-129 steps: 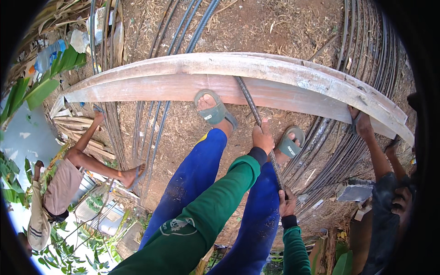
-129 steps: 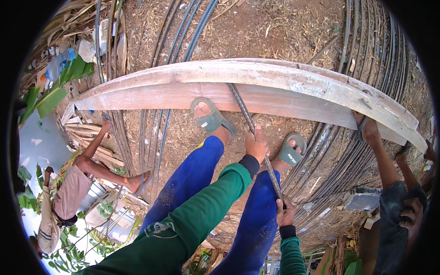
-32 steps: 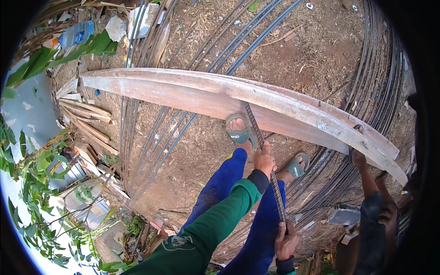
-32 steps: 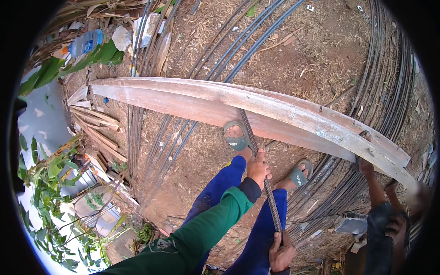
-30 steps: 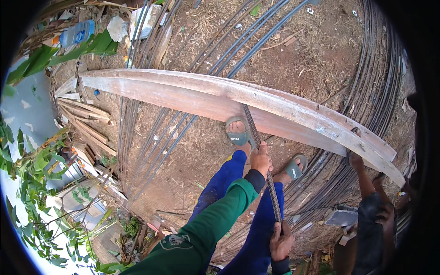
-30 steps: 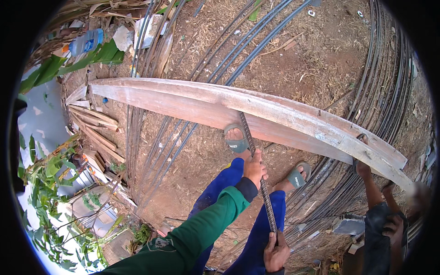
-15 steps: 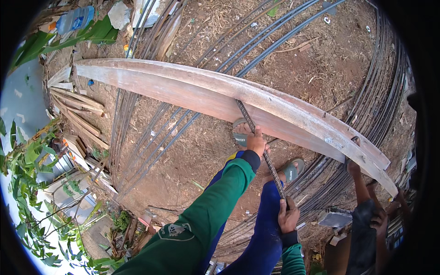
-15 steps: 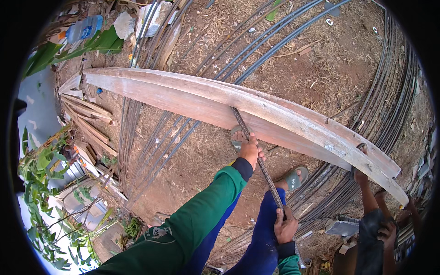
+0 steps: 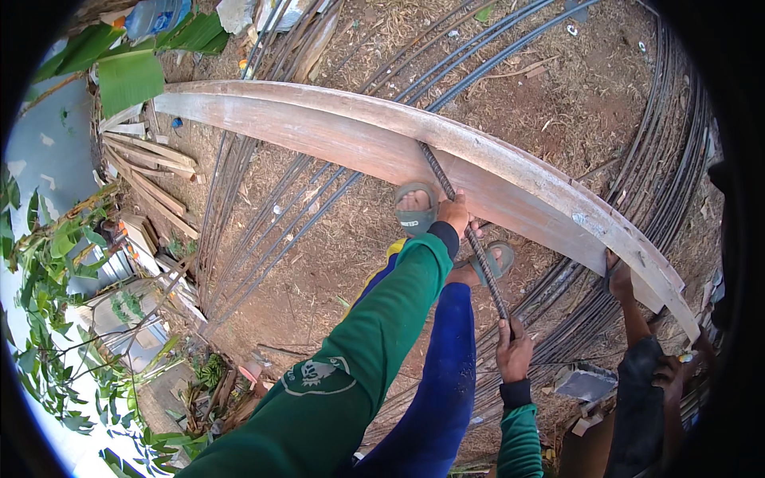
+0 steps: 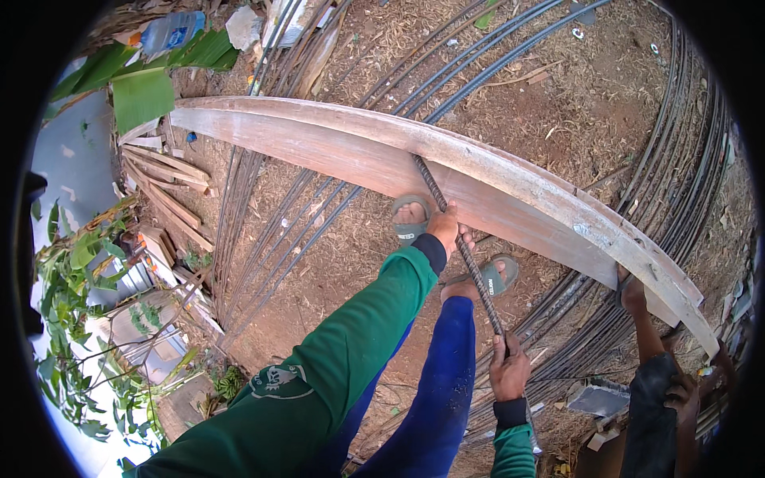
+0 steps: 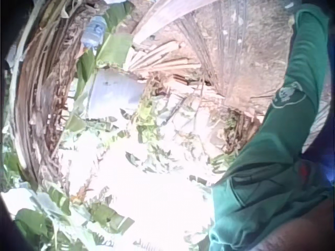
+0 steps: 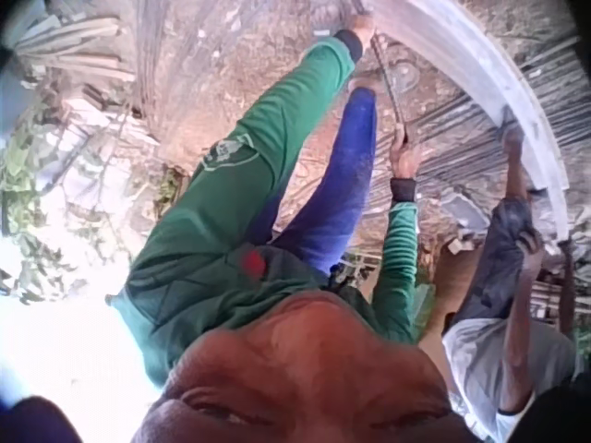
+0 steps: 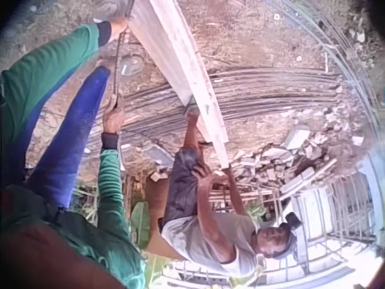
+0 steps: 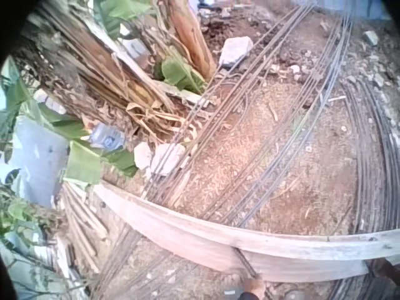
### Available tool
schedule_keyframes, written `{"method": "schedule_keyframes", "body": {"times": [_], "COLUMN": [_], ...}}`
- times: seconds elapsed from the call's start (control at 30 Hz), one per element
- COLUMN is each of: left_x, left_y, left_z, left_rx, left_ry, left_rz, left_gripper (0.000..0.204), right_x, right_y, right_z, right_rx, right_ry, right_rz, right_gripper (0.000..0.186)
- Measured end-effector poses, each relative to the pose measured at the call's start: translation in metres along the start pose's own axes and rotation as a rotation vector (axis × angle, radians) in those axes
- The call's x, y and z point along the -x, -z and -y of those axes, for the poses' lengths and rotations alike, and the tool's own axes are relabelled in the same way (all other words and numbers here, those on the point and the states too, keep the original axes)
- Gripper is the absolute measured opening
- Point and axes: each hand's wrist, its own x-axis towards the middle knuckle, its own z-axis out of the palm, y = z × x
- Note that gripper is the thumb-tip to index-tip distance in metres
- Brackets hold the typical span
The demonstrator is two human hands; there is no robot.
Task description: The person kneels on the ground and uses a metal rod to repeatedly press and bend a long wooden plank, shaping it into a curved form. The person adjusts their grip and position along the plank to apply pressure at different points.
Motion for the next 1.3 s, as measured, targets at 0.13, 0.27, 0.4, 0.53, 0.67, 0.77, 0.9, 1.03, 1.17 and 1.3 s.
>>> {"method": "schedule_keyframes", "body": {"times": [0.13,0.27,0.4,0.53,0.67,0.77,0.9,1.03,1.17,1.3], "left_x": [0.02,0.037,0.048,0.043,0.039,0.032,0.007,-0.028,-0.033,0.021], "left_y": [0.005,0.012,0.027,0.039,0.033,0.018,0.004,-0.007,-0.017,-0.001], "left_z": [-0.011,0.001,-0.003,-0.036,-0.054,-0.053,-0.042,-0.022,-0.014,-0.026], "left_rx": [-0.032,-0.039,0.013,0.109,0.165,0.148,0.142,0.169,0.322,0.28], "left_ry": [-0.014,-0.089,-0.067,-0.081,-0.028,-0.035,-0.008,-0.054,-0.086,-0.121], "left_rz": [-0.048,-0.169,-0.123,-0.099,-0.137,-0.143,-0.067,-0.016,-0.041,-0.11], "left_gripper": [0.04,0.044,0.041,0.039,0.039,0.038,0.038,0.037,0.038,0.039], "right_x": [0.022,0.048,0.061,0.044,0.023,0.008,-0.033,-0.084,-0.092,-0.02], "right_y": [0.02,0.025,0.016,0.009,0.023,0.033,0.014,-0.023,-0.007,0.03], "right_z": [0.058,0.091,0.12,0.152,0.168,0.146,0.06,-0.029,-0.025,0.082], "right_rx": [-0.03,0.045,0.006,0.067,0.126,0.172,0.123,-0.004,0.048,0.142], "right_ry": [-0.076,-0.124,-0.233,-0.147,-0.168,-0.144,-0.052,0.018,-0.016,0.003], "right_rz": [0.019,0.005,0.017,-0.014,0.022,-0.022,-0.047,-0.058,0.005,0.003], "right_gripper": [0.027,0.027,0.031,0.031,0.03,0.031,0.036,0.037,0.035,0.034]}}
